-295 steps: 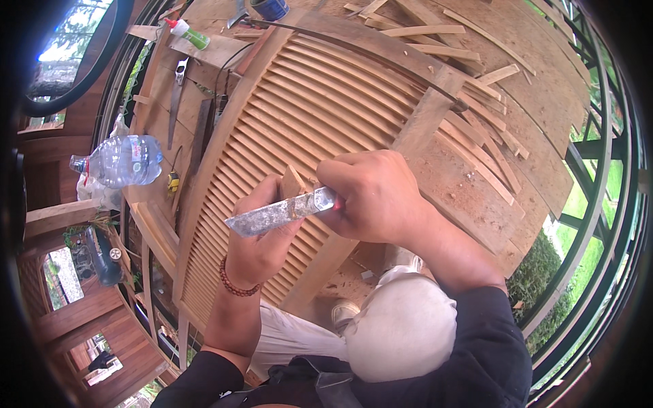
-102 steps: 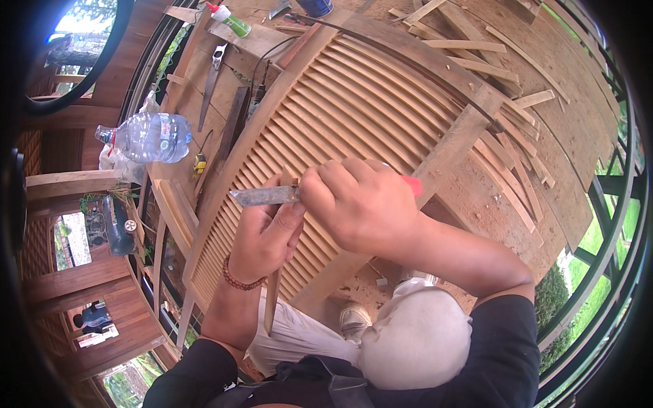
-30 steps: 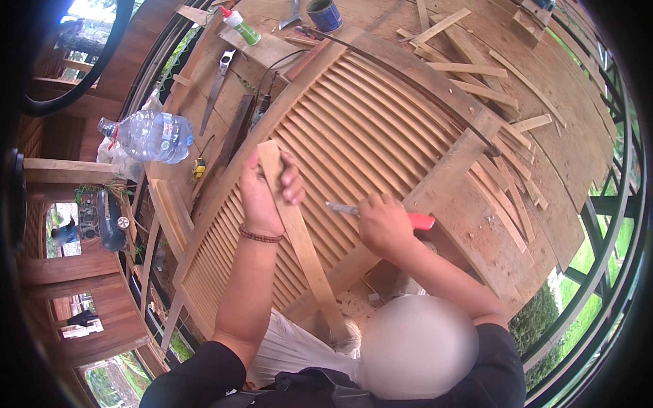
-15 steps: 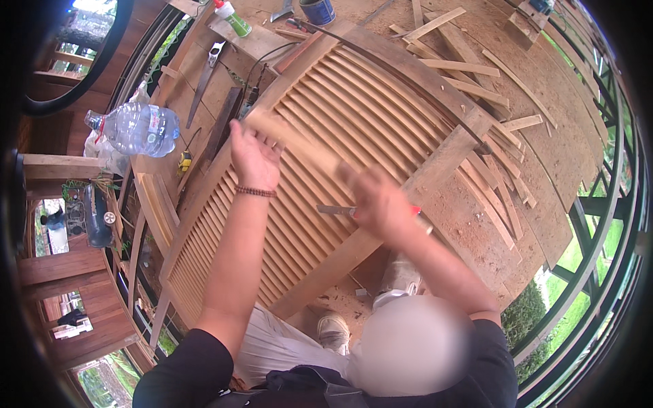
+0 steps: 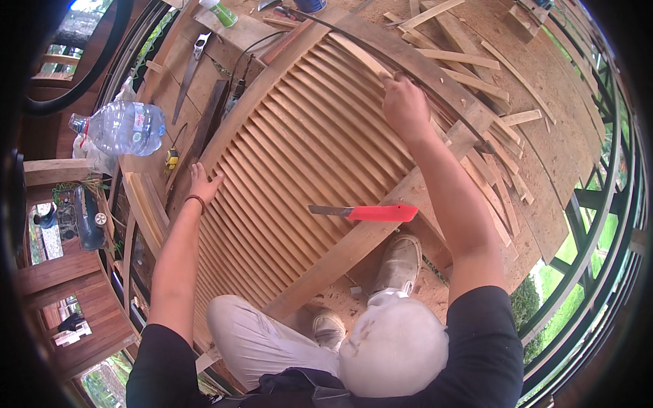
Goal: The person positions a curved wooden slat panel on a workbench and uses a utility knife to trim small wooden pieces. The trimmed pieces are then inserted into gaps between the slats to fill the panel.
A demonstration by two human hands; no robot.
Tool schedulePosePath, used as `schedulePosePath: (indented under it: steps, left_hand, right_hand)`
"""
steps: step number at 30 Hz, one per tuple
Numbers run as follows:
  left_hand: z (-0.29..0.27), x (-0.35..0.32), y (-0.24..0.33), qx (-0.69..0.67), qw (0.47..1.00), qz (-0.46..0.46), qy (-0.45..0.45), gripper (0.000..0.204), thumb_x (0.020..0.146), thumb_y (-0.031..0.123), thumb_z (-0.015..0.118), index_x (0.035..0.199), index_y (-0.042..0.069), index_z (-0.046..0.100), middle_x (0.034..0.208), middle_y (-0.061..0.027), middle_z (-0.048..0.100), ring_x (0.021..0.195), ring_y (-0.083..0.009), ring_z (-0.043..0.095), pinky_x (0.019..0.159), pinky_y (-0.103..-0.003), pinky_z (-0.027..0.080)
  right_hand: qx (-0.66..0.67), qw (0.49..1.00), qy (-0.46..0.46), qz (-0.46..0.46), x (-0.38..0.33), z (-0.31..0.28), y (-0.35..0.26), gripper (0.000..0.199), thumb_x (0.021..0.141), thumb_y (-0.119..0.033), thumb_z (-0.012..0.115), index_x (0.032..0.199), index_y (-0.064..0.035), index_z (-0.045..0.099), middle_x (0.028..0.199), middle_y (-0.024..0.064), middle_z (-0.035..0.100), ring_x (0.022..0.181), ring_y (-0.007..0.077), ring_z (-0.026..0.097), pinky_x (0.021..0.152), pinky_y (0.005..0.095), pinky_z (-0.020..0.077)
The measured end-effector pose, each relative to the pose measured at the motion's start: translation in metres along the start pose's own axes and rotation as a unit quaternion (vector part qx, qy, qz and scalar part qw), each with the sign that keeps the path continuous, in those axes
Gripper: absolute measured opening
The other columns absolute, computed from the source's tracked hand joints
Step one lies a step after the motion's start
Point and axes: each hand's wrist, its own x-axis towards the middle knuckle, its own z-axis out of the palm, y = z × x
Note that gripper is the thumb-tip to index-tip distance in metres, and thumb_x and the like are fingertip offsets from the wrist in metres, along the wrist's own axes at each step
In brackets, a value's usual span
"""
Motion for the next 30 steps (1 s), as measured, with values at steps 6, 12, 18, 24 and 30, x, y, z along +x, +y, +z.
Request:
schedulePosePath:
  steps: [6, 12, 18, 24, 30]
  left_hand:
    - [-0.008, -0.004, -0.01, 0.017, 1.0, 0.016, -0.009, 0.115, 0.091, 0.057, 0.068, 0.163, -0.003, 0.002, 0.172, -0.0241, -0.002, 0.16, -0.0367, 0.002, 0.13, -0.043, 0.013]
    - [-0.007, -0.005, -0.011, 0.013, 0.999, 0.029, -0.005, 0.115, 0.091, 0.057, 0.068, 0.163, -0.004, 0.003, 0.172, -0.0248, -0.002, 0.16, -0.038, 0.002, 0.13, -0.044, 0.014]
    - [-0.009, -0.006, -0.009, 0.011, 0.999, 0.03, -0.011, 0.115, 0.091, 0.057, 0.068, 0.163, -0.005, 0.003, 0.171, -0.0266, -0.002, 0.159, -0.0401, 0.002, 0.13, -0.045, 0.014]
    - [-0.01, -0.006, -0.007, 0.015, 0.999, 0.027, -0.014, 0.117, 0.091, 0.057, 0.069, 0.162, -0.005, 0.001, 0.171, -0.0264, -0.002, 0.159, -0.0396, 0.002, 0.13, -0.044, 0.014]
    - [-0.01, -0.006, -0.005, 0.016, 0.999, 0.025, -0.013, 0.12, 0.089, 0.059, 0.07, 0.162, -0.005, 0.001, 0.171, -0.0265, -0.003, 0.159, -0.0388, 0.002, 0.13, -0.044, 0.014]
  right_hand:
    - [-0.024, 0.999, -0.016, 0.015, 0.006, -0.002, -0.016, 0.04, 0.1, -0.011, 0.045, 0.133, -0.011, 0.068, 0.114, 0.022, 0.07, 0.095, 0.0422, 0.07, 0.086, 0.0503, 0.0566]
    - [-0.043, 0.997, -0.056, 0.041, 0.009, -0.008, -0.024, 0.041, 0.102, -0.01, 0.042, 0.136, -0.0111, 0.065, 0.118, 0.0214, 0.069, 0.098, 0.0412, 0.07, 0.087, 0.05, 0.0571]
    - [-0.061, 0.996, -0.038, 0.054, 0.006, 0.002, -0.02, 0.043, 0.101, -0.011, 0.044, 0.14, -0.013, 0.062, 0.12, 0.0173, 0.069, 0.105, 0.0387, 0.069, 0.092, 0.0483, 0.0577]
    - [-0.107, 0.993, -0.033, 0.041, 0.006, 0.007, -0.025, 0.046, 0.1, -0.009, 0.043, 0.142, -0.0126, 0.06, 0.121, 0.0191, 0.068, 0.1, 0.0408, 0.07, 0.089, 0.0478, 0.0579]
    - [-0.123, 0.992, -0.025, 0.018, 0.006, 0.008, -0.021, 0.045, 0.1, -0.009, 0.046, 0.143, -0.0111, 0.058, 0.123, 0.0159, 0.067, 0.109, 0.0387, 0.066, 0.092, 0.0475, 0.0575]
